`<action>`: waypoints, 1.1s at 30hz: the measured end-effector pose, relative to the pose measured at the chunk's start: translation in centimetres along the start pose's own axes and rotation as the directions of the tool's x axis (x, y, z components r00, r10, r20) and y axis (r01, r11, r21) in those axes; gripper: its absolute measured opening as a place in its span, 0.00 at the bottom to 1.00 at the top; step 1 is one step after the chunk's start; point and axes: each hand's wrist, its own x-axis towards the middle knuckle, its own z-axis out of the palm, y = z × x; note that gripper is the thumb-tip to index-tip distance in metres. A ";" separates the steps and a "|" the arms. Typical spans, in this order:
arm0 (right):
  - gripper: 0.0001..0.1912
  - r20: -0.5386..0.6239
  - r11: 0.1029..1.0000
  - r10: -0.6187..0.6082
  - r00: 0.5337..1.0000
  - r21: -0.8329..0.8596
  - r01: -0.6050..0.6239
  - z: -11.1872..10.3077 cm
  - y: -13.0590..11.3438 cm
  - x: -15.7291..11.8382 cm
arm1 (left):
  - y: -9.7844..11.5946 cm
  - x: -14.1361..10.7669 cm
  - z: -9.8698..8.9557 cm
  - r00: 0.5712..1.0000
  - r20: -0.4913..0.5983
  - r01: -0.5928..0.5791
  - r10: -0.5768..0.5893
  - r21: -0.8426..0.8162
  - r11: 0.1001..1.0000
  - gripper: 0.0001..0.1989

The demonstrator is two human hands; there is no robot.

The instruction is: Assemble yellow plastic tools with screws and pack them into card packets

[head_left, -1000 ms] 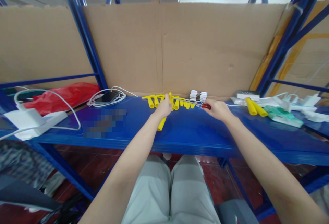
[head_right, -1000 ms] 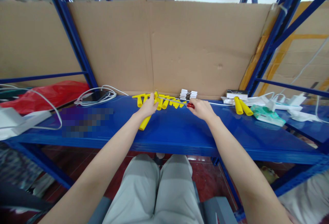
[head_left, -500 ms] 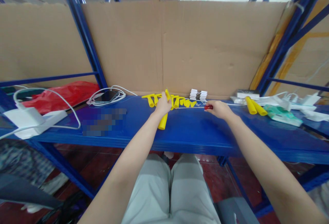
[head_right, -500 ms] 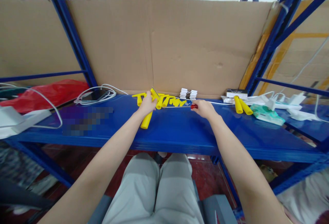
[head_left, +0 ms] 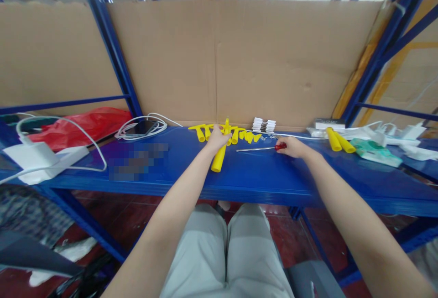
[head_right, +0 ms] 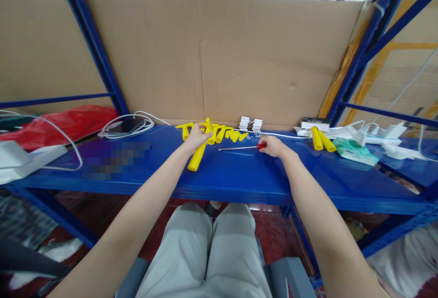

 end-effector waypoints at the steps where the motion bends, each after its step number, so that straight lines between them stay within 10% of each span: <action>1: 0.05 0.009 1.000 0.005 1.000 0.002 -0.005 0.0 0.1 0.0 | 0.2 -0.1 0.0 1.000 0.000 0.011 -0.011 -0.033 0.999 0.21; 19: 0.10 0.083 0.989 0.112 0.990 -0.107 -0.103 0.8 1.9 0.6 | -0.3 -1.1 0.7 0.997 0.065 -0.064 0.041 0.396 0.916 0.25; 33: 0.14 0.117 0.984 0.173 0.978 -0.066 -0.166 0.7 1.4 0.5 | 0.2 -1.1 1.5 0.983 0.073 0.174 -0.166 -0.118 0.978 0.25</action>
